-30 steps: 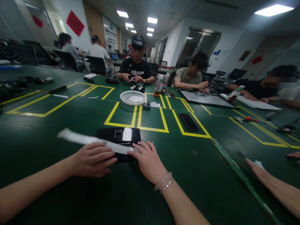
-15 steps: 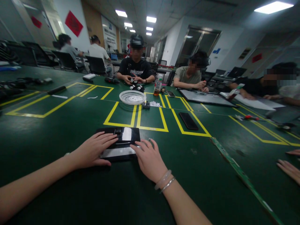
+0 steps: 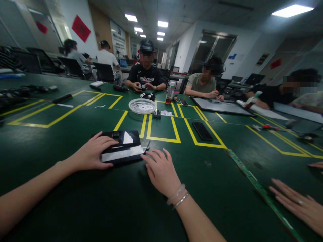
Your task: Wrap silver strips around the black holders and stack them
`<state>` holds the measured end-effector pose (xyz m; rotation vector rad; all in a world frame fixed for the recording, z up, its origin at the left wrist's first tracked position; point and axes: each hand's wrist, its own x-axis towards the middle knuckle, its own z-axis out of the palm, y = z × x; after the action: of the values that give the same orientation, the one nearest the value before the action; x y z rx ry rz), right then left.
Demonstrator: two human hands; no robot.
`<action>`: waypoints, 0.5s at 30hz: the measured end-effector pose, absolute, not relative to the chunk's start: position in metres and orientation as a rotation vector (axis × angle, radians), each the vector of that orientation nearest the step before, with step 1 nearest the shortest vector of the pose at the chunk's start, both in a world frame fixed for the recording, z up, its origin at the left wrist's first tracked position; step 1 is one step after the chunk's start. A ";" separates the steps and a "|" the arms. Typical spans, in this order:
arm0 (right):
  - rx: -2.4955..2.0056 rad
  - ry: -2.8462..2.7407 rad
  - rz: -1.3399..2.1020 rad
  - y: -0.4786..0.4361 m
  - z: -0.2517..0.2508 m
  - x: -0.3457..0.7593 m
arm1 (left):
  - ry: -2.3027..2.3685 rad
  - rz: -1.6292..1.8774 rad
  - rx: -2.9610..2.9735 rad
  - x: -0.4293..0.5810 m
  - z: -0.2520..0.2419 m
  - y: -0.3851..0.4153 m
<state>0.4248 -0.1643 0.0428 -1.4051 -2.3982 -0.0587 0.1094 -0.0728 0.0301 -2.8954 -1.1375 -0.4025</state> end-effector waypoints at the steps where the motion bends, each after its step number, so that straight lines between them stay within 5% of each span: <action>1: -1.398 -2.412 -0.039 -0.164 0.043 0.425 | -1.188 -0.413 -2.859 0.101 0.031 -0.066; 15: -1.431 -2.520 0.092 -0.164 0.040 0.429 | -1.942 -0.841 -1.534 -0.116 -0.001 -0.021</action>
<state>0.4291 -0.1640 0.0402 -1.4306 -2.5204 0.0915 -0.1164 -0.0211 -0.0006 -1.5335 -1.9416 -0.8408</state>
